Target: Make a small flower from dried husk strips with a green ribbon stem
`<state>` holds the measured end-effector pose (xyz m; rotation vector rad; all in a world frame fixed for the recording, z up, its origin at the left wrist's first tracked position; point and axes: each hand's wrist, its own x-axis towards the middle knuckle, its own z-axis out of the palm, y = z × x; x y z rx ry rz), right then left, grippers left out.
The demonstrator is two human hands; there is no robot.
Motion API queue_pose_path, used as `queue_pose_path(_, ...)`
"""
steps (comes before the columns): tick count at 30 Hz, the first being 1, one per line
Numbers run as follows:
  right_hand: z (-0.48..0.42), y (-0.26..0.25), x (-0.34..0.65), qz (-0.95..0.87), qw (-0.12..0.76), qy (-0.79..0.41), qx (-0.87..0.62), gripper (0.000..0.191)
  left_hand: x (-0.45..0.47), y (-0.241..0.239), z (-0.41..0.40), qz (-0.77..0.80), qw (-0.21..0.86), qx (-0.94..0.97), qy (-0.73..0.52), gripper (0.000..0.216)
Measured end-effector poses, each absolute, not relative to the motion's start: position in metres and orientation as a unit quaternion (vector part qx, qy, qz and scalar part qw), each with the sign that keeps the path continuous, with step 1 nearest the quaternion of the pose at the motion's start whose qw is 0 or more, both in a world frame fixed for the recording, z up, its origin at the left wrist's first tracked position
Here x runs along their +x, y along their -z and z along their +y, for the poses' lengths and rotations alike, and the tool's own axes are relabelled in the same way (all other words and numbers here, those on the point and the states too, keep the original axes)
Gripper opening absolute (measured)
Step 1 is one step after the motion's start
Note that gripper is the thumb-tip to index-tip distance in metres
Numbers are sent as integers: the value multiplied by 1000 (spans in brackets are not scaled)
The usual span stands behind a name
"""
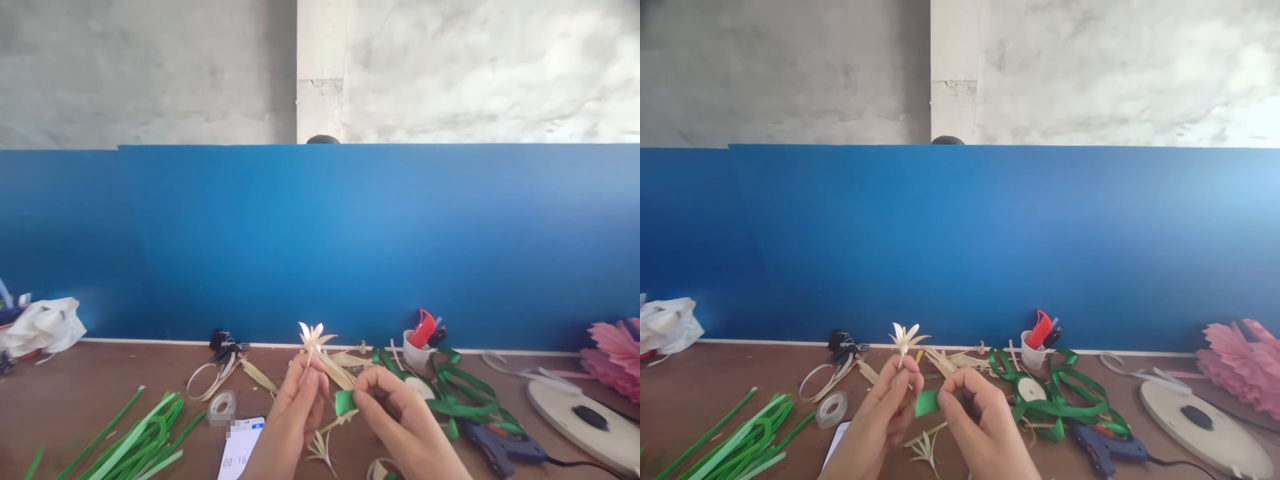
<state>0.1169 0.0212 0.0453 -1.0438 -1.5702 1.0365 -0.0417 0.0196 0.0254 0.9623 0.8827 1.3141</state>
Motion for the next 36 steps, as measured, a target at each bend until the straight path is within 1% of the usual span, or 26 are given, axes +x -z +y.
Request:
queue_pose_path(4, 16, -45, 99, -610, 549, -397, -411, 24, -32, -22, 14, 413, 580, 398, -578, 36)
queue_pose_path(7, 15, -41, 92, -596, 590, -366, -404, 26, -24, -15, 11, 403, 558, 384, -616, 36)
queue_pose_path(11, 14, -41, 89, -558, 623, -372, -401, 26, -15, -9, 7, 406, 555, 350, -637, 34)
queue_pose_path(14, 13, -44, 87, -531, 637, -388, -403, 28, -10, -12, 4, 384, 554, 376, -636, 38)
queue_pose_path(19, 11, -42, 89, -529, 635, -394, -402, 29, -5, -20, 3, 368, 542, 408, -636, 41)
queue_pose_path(24, 12, -38, 91, -562, 618, -373, -405, 29, -5, -22, 1, 378, 572, 354, -636, 38)
queue_pose_path(31, 13, -36, 94, -591, 601, -339, -417, 29, -2, -22, -2, 397, 565, 316, -651, 43)
queue_pose_path(36, 12, -36, 93, -590, 604, -336, -417, 30, -4, -17, 1, 415, 524, 359, -651, 38)
